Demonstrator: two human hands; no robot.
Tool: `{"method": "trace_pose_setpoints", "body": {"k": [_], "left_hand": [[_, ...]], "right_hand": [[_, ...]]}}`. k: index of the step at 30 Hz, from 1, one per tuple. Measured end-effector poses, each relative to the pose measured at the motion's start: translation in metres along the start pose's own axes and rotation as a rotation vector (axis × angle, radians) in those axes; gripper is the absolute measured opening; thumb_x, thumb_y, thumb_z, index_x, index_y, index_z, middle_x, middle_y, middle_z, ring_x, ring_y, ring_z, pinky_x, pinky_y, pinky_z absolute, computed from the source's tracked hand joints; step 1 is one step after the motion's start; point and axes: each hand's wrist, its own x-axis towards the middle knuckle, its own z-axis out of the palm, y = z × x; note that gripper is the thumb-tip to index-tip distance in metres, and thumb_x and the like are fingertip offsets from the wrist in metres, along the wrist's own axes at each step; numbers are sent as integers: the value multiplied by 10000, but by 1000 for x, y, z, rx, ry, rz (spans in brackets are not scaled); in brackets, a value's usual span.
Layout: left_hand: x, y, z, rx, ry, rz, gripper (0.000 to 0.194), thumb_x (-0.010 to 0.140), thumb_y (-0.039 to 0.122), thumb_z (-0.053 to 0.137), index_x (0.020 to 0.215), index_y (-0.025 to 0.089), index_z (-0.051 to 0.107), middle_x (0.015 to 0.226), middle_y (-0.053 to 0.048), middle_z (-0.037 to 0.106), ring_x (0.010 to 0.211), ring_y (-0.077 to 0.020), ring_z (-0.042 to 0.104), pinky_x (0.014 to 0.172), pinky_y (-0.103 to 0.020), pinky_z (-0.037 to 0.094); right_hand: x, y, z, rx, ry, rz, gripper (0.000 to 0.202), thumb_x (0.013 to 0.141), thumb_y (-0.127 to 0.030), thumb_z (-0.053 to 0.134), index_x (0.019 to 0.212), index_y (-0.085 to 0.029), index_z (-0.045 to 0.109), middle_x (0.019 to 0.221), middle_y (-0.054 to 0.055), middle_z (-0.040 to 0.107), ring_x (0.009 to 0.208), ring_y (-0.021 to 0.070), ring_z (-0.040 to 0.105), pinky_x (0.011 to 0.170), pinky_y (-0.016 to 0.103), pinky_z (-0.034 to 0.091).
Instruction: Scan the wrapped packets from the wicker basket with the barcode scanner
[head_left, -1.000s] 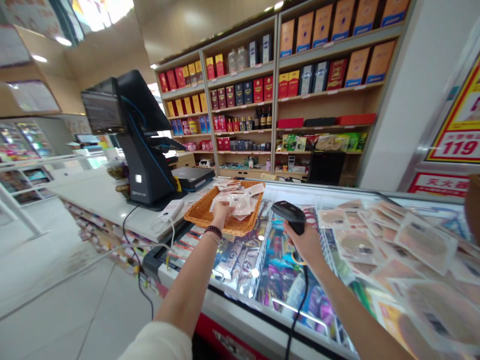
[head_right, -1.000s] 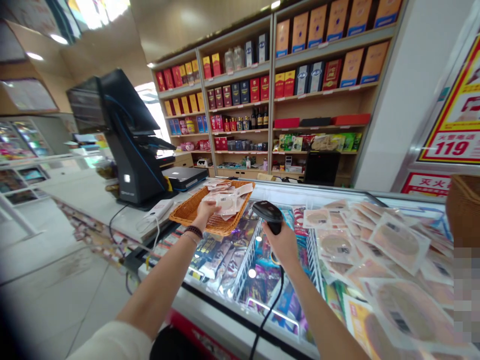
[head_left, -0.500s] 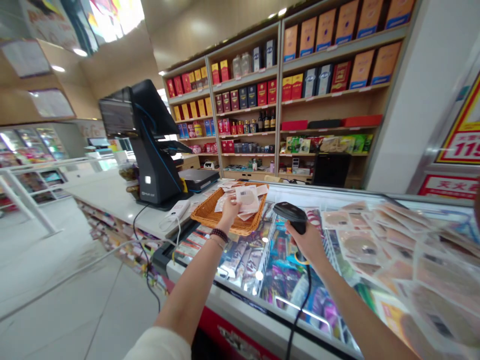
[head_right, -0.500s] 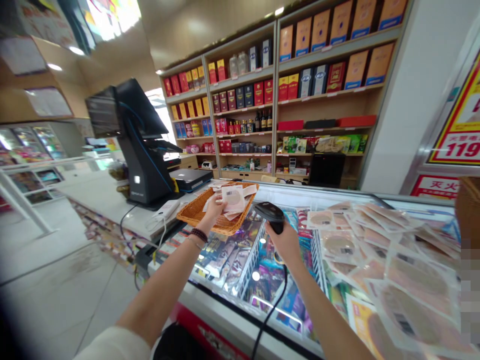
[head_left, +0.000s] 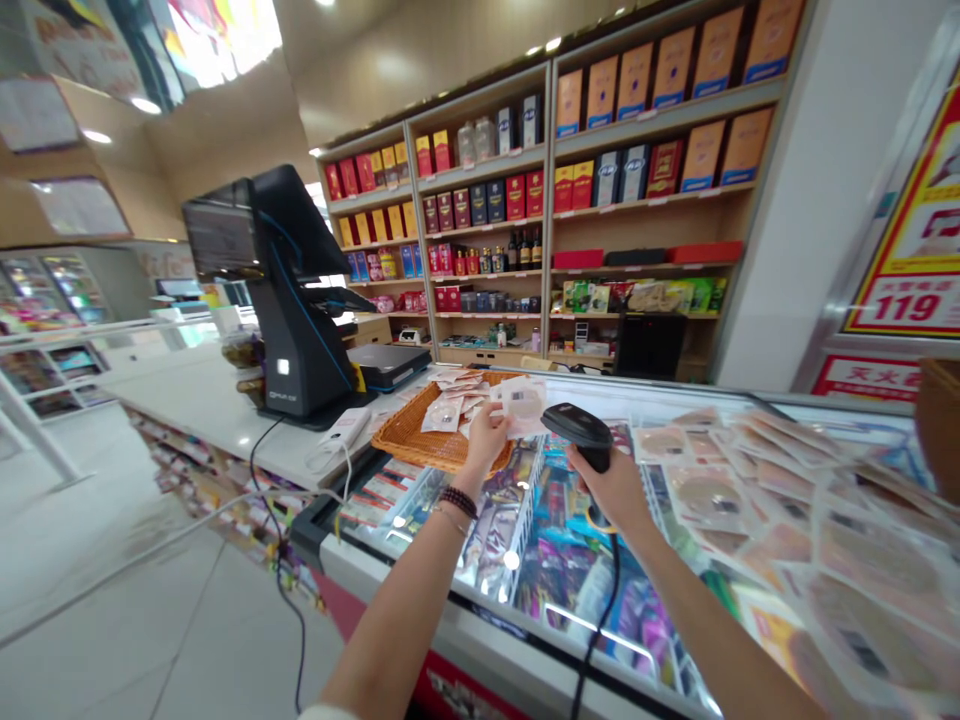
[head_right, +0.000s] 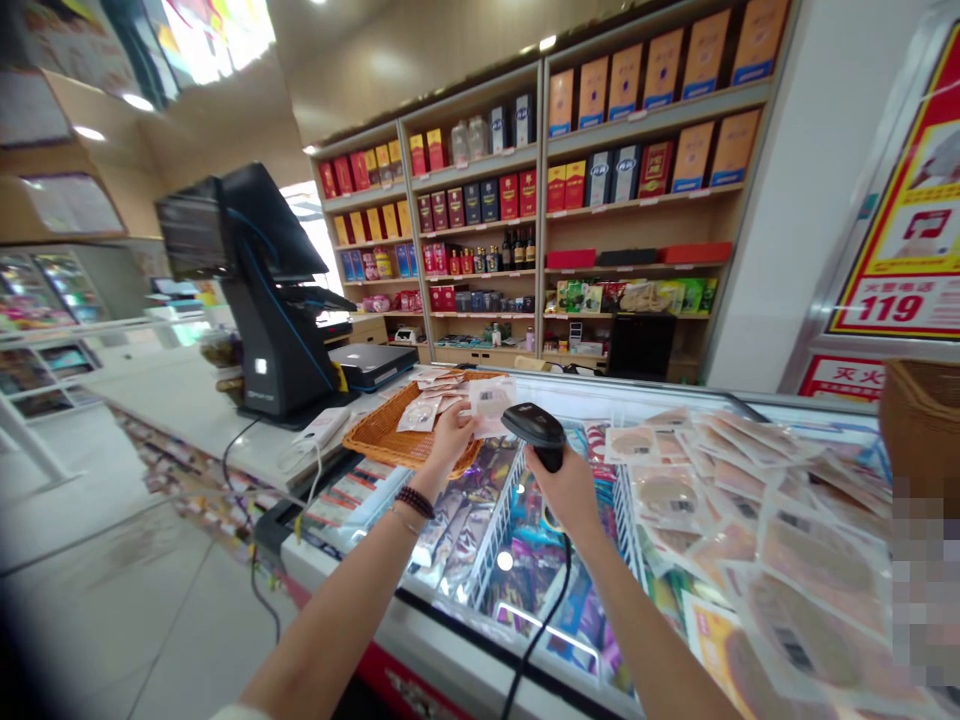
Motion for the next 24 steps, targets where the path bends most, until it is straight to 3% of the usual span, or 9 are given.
{"method": "trace_pose_setpoints", "body": {"k": [8,24], "left_hand": [[-6,6,-6,92,-4,-113,225,808,234,767,895,209,562,655,38,663,589,-128,659,588,-209,502],[-7,10,-3,62,-29,-136,287,787,271,806,851,209,533,626,50,637,569,-112,630,583,-197,467]], "right_hand": [[-3,5,5,-35,8,-31,396,766,-635,637,697,-245,653,468,39,646,468,247,660,546,342,509],[-4,3,2,-1,-6,-13,417,763,-645,651,663,-240,648,492,56,666,467,242,658,527,339,509]]}}
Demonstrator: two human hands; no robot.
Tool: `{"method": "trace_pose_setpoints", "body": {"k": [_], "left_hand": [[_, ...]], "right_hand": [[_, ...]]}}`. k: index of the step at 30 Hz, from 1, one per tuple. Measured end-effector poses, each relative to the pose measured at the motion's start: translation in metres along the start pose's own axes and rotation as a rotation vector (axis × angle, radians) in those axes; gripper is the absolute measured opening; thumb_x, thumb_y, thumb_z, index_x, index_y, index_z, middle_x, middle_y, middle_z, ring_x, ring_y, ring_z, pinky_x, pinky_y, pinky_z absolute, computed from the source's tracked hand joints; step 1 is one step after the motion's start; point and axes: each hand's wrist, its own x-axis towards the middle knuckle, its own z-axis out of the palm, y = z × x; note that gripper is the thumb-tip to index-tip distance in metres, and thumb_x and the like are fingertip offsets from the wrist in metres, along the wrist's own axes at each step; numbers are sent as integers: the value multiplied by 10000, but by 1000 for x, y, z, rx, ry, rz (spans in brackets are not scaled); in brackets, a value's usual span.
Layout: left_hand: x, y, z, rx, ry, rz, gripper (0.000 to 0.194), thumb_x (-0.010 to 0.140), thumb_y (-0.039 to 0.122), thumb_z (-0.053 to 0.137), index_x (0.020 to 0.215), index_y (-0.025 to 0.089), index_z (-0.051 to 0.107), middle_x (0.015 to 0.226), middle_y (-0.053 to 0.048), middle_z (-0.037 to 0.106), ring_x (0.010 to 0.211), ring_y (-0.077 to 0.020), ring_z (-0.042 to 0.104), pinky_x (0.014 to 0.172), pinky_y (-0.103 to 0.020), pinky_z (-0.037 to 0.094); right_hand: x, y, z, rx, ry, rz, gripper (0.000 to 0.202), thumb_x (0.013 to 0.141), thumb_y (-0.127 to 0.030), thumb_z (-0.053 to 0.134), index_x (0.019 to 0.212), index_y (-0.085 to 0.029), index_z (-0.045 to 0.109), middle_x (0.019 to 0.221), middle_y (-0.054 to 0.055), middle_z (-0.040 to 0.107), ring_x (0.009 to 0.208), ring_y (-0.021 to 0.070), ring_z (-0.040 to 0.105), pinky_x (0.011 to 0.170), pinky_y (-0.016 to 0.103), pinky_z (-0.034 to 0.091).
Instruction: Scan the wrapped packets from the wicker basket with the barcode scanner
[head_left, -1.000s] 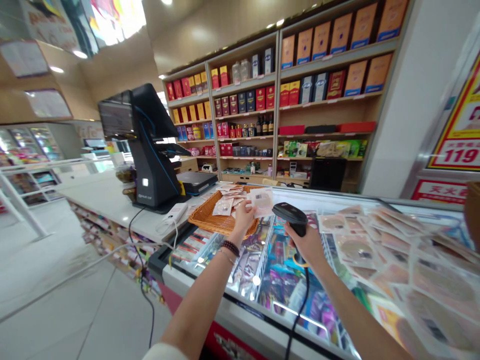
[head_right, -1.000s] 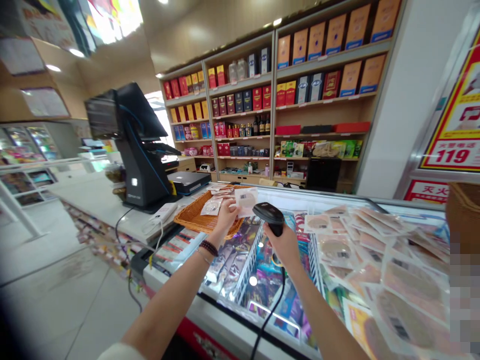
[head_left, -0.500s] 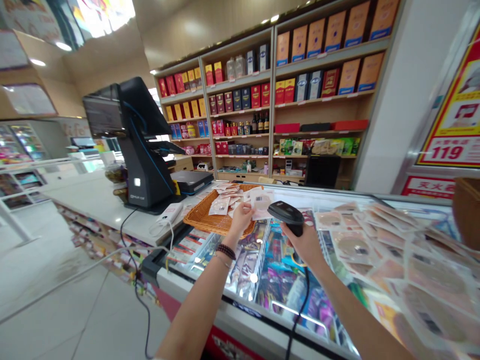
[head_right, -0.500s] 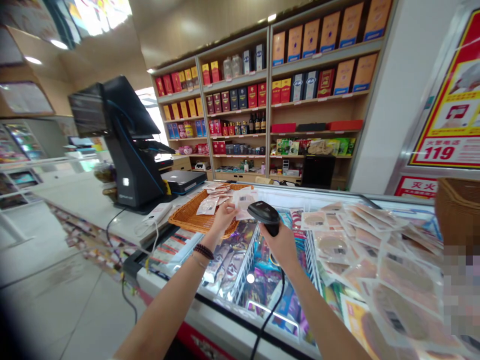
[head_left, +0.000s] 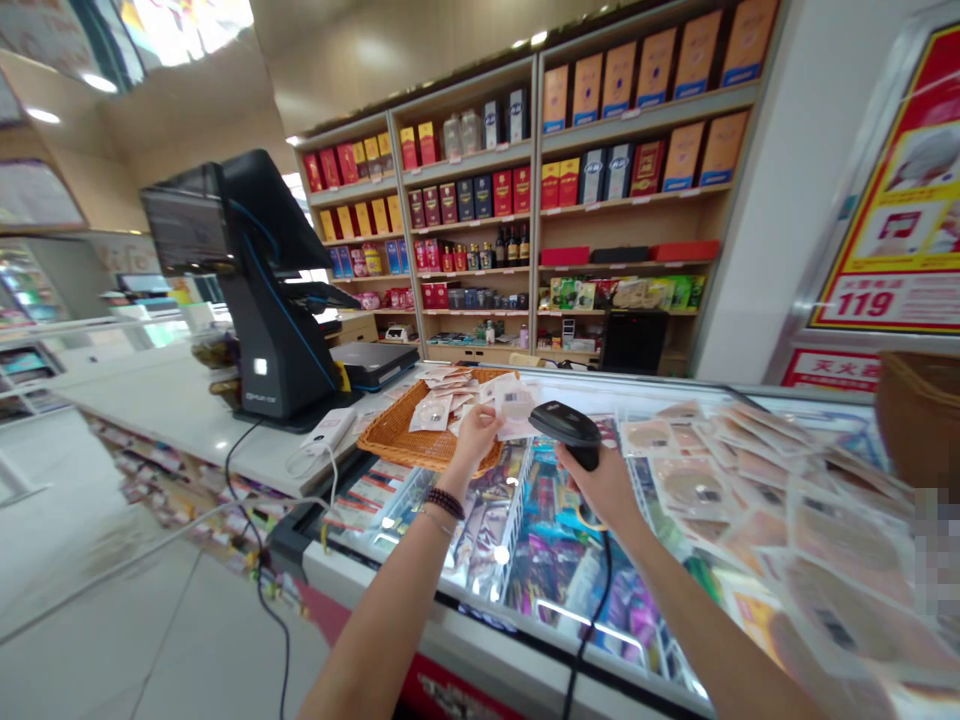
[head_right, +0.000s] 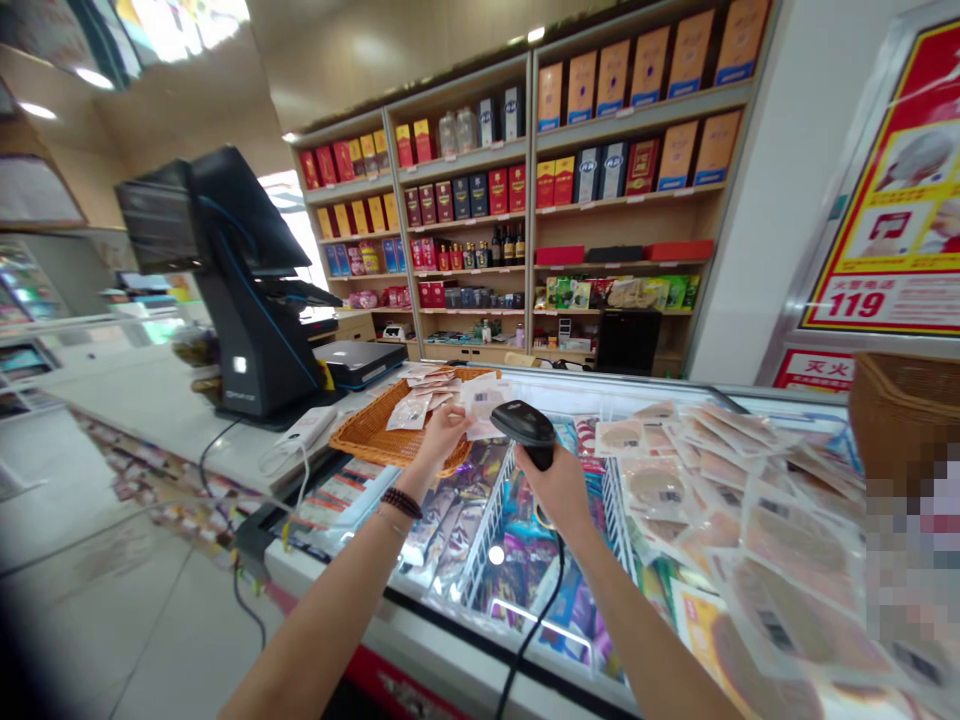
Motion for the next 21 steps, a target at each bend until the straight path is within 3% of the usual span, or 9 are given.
{"method": "trace_pose_setpoints", "body": {"k": [6,10,13,16,21], "left_hand": [[6,11,6,108,74,-45,286,807,288,802,917,202,552,693,22,674,601,-130,667,587,-218,523],[14,25,32,92,-1,-75,281,843,288,789,981,200,561,810,-14,716,679,-147,716,655,-265,597],[19,35,72,7,-116,-67,261,841,228,788,967,189,563,800,-26,719,711,-160,726,709,-307,624],[21,42,123,-78,-225,-77,244,822,165,780,952,172,574,736,-21,711,697,-163,721,718,-315,620],[10,35,204,-47,-444,31,113,773,156,753,808,150,646,616,-10,665,649,-176,684,689,-310,597]], "right_hand": [[-3,-4,-16,52,18,21,455,748,-685,650,668,-238,622,484,49,644,445,227,641,475,316,490],[-3,-1,-37,100,90,15,496,746,-717,658,677,-226,630,519,59,668,432,210,632,463,307,502],[-3,1,-57,96,138,15,514,762,-723,664,717,-211,652,542,60,684,438,205,631,470,305,512],[-6,0,-78,76,171,26,516,760,-719,681,713,-206,657,503,47,654,431,200,617,480,306,510],[-15,1,-107,99,206,20,521,762,-720,697,707,-204,649,517,48,659,425,188,597,469,305,487]]}}
